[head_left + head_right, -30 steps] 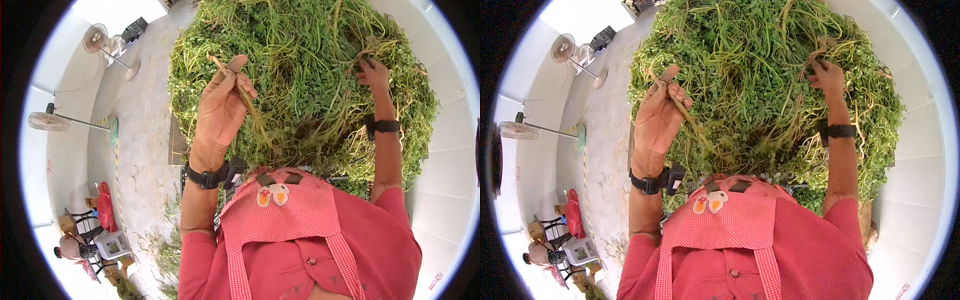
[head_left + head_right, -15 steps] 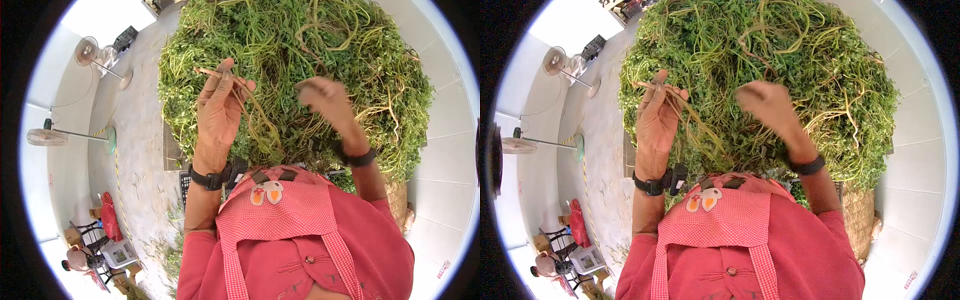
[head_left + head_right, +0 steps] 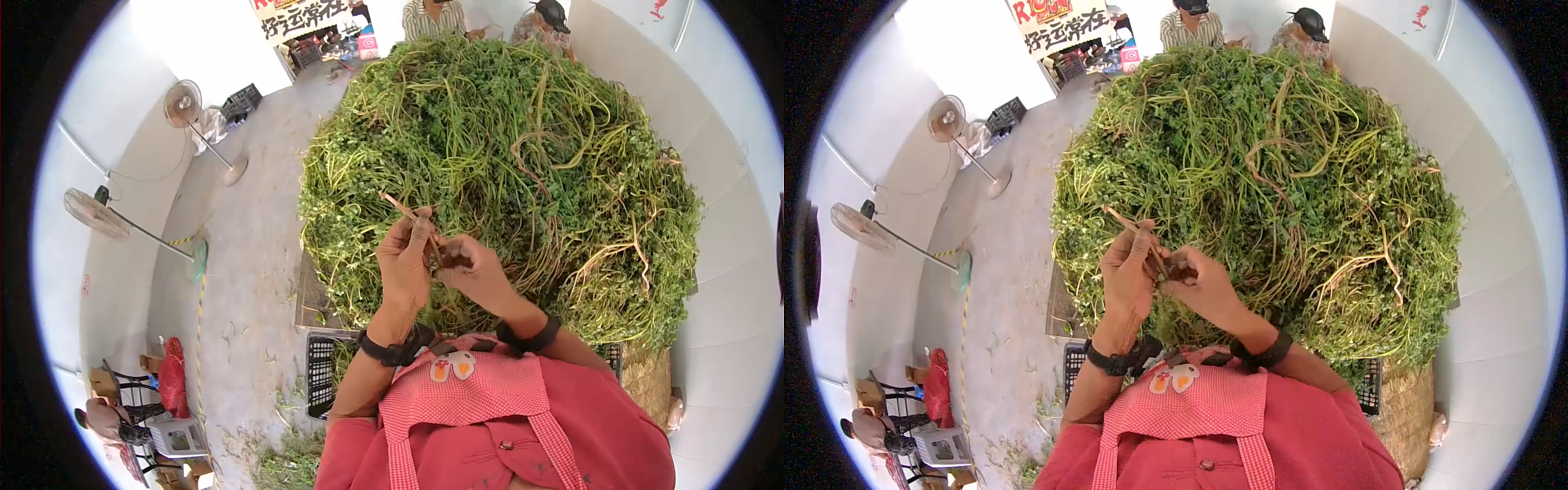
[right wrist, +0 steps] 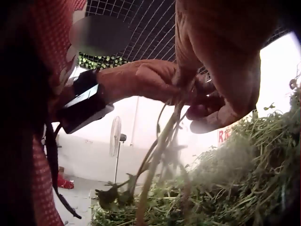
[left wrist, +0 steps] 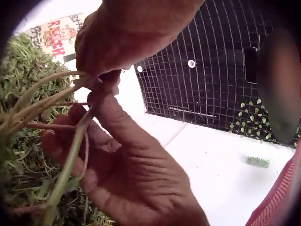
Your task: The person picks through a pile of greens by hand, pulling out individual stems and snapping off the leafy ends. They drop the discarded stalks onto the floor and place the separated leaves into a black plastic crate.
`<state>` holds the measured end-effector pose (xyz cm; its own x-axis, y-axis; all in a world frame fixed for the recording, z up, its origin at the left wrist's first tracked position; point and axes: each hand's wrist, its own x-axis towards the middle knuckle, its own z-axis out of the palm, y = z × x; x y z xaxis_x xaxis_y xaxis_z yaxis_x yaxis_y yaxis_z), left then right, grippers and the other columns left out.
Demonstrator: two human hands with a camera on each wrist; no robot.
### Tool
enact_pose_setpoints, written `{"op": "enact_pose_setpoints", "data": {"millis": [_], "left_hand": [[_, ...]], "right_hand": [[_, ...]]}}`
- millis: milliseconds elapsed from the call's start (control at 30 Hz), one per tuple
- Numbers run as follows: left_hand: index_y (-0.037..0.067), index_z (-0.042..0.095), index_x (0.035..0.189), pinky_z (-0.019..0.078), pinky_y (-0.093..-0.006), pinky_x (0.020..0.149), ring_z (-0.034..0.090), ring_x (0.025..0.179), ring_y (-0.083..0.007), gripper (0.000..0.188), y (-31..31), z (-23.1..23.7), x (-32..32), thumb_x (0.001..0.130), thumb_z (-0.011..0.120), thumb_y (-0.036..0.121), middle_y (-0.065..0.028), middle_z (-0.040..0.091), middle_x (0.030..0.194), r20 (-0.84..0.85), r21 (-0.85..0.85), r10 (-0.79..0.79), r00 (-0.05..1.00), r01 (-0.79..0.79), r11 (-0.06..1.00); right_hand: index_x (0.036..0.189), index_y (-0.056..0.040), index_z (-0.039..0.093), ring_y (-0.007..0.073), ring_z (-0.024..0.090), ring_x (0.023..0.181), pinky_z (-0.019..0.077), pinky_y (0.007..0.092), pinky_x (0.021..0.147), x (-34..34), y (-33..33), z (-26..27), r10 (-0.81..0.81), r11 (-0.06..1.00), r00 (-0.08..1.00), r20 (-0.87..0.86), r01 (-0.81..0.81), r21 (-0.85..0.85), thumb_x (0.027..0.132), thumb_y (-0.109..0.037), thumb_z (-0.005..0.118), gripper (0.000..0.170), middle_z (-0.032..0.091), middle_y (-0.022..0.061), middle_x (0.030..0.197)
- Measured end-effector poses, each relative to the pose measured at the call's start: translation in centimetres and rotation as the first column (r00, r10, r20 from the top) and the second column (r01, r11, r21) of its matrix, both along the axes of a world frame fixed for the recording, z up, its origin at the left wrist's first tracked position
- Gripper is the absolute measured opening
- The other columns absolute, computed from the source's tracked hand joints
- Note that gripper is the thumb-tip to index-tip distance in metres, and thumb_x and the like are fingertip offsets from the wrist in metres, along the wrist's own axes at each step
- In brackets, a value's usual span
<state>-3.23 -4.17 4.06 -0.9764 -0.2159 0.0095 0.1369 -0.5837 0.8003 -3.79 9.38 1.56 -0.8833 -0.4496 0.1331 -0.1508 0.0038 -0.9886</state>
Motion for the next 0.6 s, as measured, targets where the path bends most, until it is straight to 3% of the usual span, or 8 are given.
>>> {"op": "enact_pose_setpoints", "data": {"millis": [67,133,233,333,500,567,600], "left_hand": [[-0.002,0.06,0.104,0.0429,-0.0234,0.061,0.051,0.068,-0.0095,0.022,-0.2,0.6,0.3,0.09,0.056,0.014,-0.001,0.057,0.077,-0.005,0.015,-0.019,1.0,0.019,1.0],[-0.002,0.06,0.103,0.0425,-0.0232,0.062,0.051,0.067,-0.0091,0.021,-0.7,0.7,0.7,0.09,0.056,0.014,-0.0007,0.057,0.077,-0.006,0.031,-0.048,0.999,0.048,0.998],[-0.002,0.059,0.106,0.0443,-0.0234,0.064,0.05,0.069,-0.0069,0.021,-1.7,0.0,0.8,0.092,0.052,0.013,-0.001,0.058,0.079,-0.005,-0.28,-0.152,0.988,0.145,0.949],[0.001,0.06,0.106,0.0419,-0.0219,0.063,0.049,0.069,-0.0062,0.02,-2.6,-0.7,0.7,0.092,0.052,0.014,0.0008,0.059,0.079,-0.011,-0.332,-0.217,0.976,0.201,0.922],[0.001,0.061,0.103,0.0412,-0.0221,0.062,0.047,0.068,-0.0049,0.02,-3.7,-0.7,0.6,0.093,0.051,0.015,0.001,0.058,0.076,0.045,-0.262,-0.313,0.949,0.314,0.913],[0.001,0.061,0.102,0.0391,-0.0221,0.057,0.044,0.062,-0.0049,0.023,-3.9,-1.7,0.4,0.094,0.049,0.019,0.0027,0.056,0.072,0.039,-0.531,-0.299,0.954,0.273,0.802],[0.001,0.061,0.102,0.0391,-0.0221,0.057,0.044,0.062,-0.0049,0.023,-4.1,-1.9,0.4,0.094,0.049,0.019,0.0027,0.056,0.072,0.037,-0.53,-0.3,0.953,0.273,0.803]], "right_hand": [[0.105,0.0031,0.053,0.0089,0.056,0.083,0.0482,0.0239,0.072,0.4,-0.9,-0.5,-0.018,0.994,0.999,0.028,0.021,-0.104,0.081,-0.003,0.063,0.026,0.058,0.0052,0.093],[0.106,0.0038,0.054,0.0092,0.058,0.078,0.0492,0.0237,0.068,0.2,-0.9,-0.7,-0.02,0.996,0.999,0.045,0.024,-0.086,0.082,-0.004,0.062,0.027,0.059,0.006,0.093],[0.103,0.005,0.055,0.0093,0.059,0.071,0.0502,0.0237,0.063,0.2,-0.4,0.3,-0.038,0.998,0.995,0.092,0.042,-0.041,0.084,-0.004,0.06,0.022,0.061,0.0059,0.087],[0.099,0.0052,0.057,0.0083,0.059,0.066,0.0499,0.0235,0.059,0.5,-0.9,0.5,-0.058,0.996,0.996,0.067,0.062,-0.062,0.085,-0.006,0.059,0.018,0.061,0.005,0.081],[0.096,0.0027,0.059,0.0065,0.056,0.06,0.0463,0.0221,0.053,1.6,-1.4,0.3,-0.181,0.983,0.983,0.039,0.182,-0.025,0.085,-0.008,0.06,0.015,0.06,0.0041,0.077],[0.096,0.0025,0.059,0.0061,0.054,0.059,0.0446,0.0215,0.052,1.9,-1.5,0.6,-0.201,0.979,0.976,0.081,0.199,0.033,0.085,-0.009,0.06,0.016,0.06,0.0033,0.074],[0.096,0.0024,0.059,0.0056,0.053,0.058,0.043,0.0209,0.051,2.0,-1.9,1.0,-0.221,0.974,0.967,0.127,0.211,0.087,0.085,-0.01,0.061,0.017,0.059,0.0024,0.072]]}}
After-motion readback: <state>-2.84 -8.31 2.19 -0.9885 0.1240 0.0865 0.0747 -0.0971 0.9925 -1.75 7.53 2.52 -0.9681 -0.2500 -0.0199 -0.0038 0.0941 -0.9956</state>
